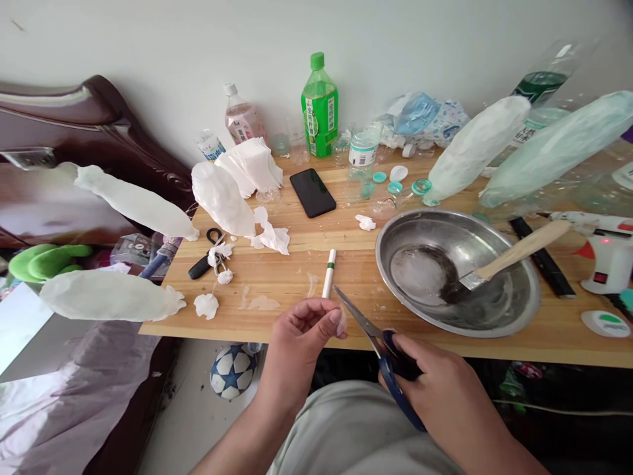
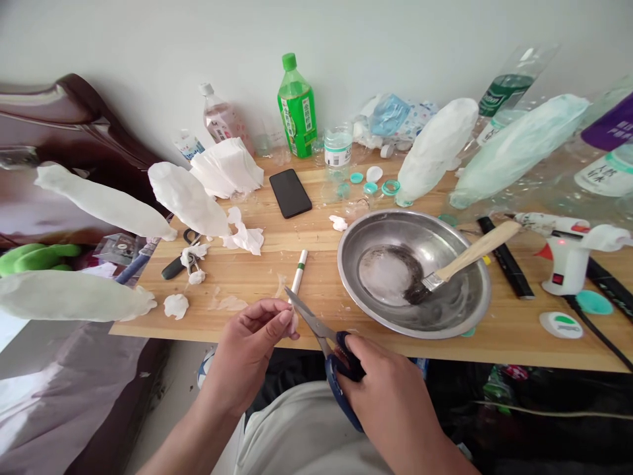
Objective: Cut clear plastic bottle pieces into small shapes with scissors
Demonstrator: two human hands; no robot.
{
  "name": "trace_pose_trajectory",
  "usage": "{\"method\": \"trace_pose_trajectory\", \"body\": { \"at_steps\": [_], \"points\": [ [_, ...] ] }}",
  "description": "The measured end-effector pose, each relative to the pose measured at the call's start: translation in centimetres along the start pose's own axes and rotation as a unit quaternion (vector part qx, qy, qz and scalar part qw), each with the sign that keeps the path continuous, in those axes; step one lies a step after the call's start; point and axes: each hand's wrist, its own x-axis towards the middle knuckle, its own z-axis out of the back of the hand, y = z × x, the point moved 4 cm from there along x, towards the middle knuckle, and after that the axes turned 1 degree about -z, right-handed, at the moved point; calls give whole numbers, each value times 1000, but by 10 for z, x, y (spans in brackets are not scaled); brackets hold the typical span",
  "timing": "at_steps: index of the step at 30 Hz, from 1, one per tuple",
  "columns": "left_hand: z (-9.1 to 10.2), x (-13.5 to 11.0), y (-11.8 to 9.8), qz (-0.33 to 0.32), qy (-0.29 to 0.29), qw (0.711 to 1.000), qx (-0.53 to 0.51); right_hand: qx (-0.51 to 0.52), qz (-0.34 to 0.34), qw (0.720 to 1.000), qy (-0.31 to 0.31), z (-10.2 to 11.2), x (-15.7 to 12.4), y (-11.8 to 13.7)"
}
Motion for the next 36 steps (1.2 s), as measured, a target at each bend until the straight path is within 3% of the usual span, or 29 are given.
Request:
{"method": "trace_pose_trajectory", "body": {
  "at_steps": [3,9,13,17,23,36],
  "points": [
    [6,-1,-2,-7,-29,1000,-5,51,5,999,-4,4,2,-3],
    [12,-4,-8,-12,-59,998,-16,171,35,982,67,7,-9,8],
    [9,-4,-12,-11,-73,996,-40,158,43,985,44,8,-22,14],
    [4,-6,-10,7,-57,996,-64,139,38,985,99,-2,-19,14],
    [1,-7,-1,22,-16,996,-81,109,27,985,132,-12,-10,12],
    [5,-6,1,-5,-1,999,-35,113,15,984,138,-5,-8,12]
  ]
}}
